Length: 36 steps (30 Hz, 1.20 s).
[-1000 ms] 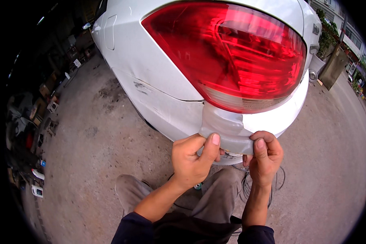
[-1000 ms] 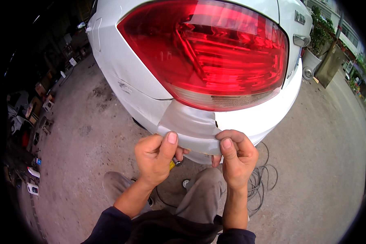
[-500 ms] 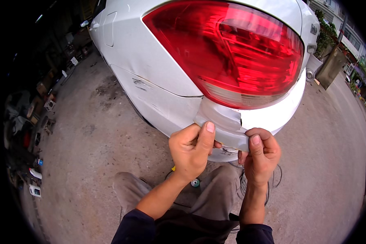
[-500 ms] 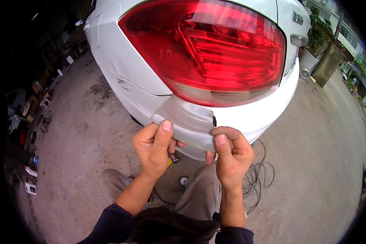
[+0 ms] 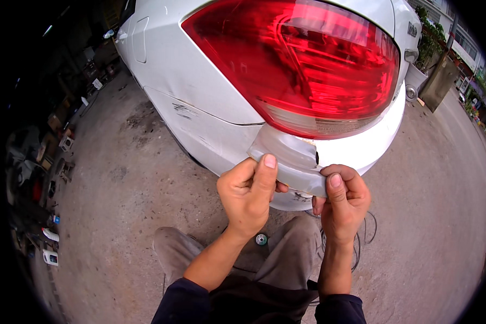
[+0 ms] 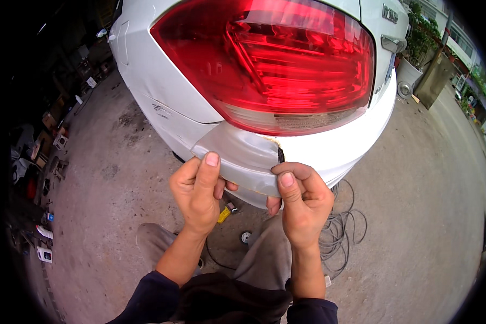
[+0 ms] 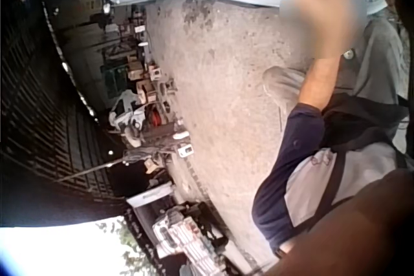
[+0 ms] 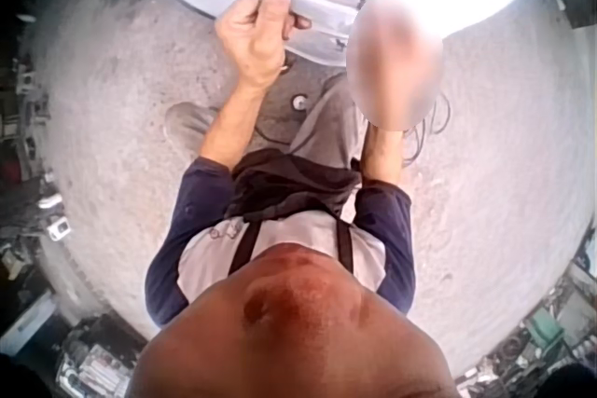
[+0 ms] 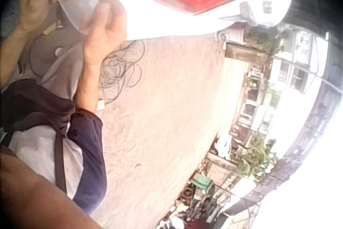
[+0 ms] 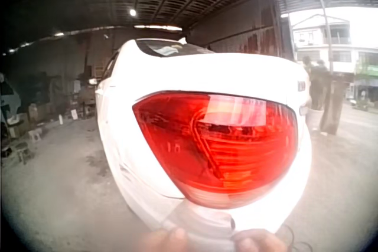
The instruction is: The person uses a heat gun and a metal rod to push out a dent on the rear bumper of a white car. They repeatedly apply heat and pressure to the damaged area, then peel off a protective film to inspect the result.
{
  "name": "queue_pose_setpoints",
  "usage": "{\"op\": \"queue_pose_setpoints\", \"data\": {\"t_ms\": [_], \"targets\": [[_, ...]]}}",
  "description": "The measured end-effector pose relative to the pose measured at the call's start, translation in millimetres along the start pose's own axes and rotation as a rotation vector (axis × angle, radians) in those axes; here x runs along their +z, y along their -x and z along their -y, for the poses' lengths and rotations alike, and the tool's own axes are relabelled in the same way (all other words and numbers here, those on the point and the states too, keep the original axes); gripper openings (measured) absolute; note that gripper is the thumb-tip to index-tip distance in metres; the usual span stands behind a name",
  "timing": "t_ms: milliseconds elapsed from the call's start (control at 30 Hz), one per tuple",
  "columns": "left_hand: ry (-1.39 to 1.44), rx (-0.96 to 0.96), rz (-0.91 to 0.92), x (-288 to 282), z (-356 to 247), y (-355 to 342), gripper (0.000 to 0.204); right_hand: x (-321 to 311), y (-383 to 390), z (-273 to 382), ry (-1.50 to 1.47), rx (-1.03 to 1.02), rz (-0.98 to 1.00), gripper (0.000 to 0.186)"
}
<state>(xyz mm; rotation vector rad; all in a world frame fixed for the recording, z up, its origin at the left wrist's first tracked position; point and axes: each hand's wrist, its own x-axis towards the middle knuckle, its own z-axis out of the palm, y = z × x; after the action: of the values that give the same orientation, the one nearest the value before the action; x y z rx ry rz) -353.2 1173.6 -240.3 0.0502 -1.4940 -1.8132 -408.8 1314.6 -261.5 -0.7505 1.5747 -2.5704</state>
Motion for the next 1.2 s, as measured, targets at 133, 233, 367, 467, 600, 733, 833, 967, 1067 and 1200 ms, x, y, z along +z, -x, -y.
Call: {"op": "queue_pose_setpoints", "data": {"t_ms": [133,233,367,467,600,733,833,967,1067,1200], "targets": [[-0.008,-0.010,-0.016,-1.3,-0.3,-0.6,0.042,3.7,2.2,2.2,-0.012,0.018,-0.016,0.023],[-0.030,-0.004,-0.014,-3.1,0.9,0.6,0.037,4.6,3.5,2.9,-0.006,0.032,-0.018,0.023],[-0.041,-0.011,-0.021,-0.9,-0.8,2.2,0.038,1.9,3.1,5.7,0.041,0.045,0.000,0.026],[-0.059,0.004,-0.024,-0.9,-0.2,2.4,0.040,-9.3,-0.4,8.5,0.195,0.007,-0.003,0.032],[-0.049,-0.009,-0.042,5.7,-4.1,2.4,0.041,-55.3,-13.7,13.9,0.394,-0.289,0.134,0.047],[-0.070,-0.012,-0.047,5.4,-5.3,3.6,0.039,-58.6,-26.8,10.7,0.519,-0.405,0.371,0.063],[-0.131,-0.041,-0.061,3.3,-6.5,5.2,0.037,-47.2,-36.3,-5.8,0.524,-0.434,0.406,0.066],[-0.131,-0.081,-0.007,1.7,-0.5,5.2,0.036,-33.6,-44.5,-30.0,0.451,-0.511,0.355,0.053],[-0.136,-0.132,0.139,-15.7,0.1,6.6,0.031,-25.7,-51.4,-37.2,0.389,-0.610,0.326,0.033],[-0.087,0.163,0.095,-42.8,22.1,-11.1,0.073,-24.2,-59.7,-38.6,0.328,-0.657,0.328,0.027]]}}
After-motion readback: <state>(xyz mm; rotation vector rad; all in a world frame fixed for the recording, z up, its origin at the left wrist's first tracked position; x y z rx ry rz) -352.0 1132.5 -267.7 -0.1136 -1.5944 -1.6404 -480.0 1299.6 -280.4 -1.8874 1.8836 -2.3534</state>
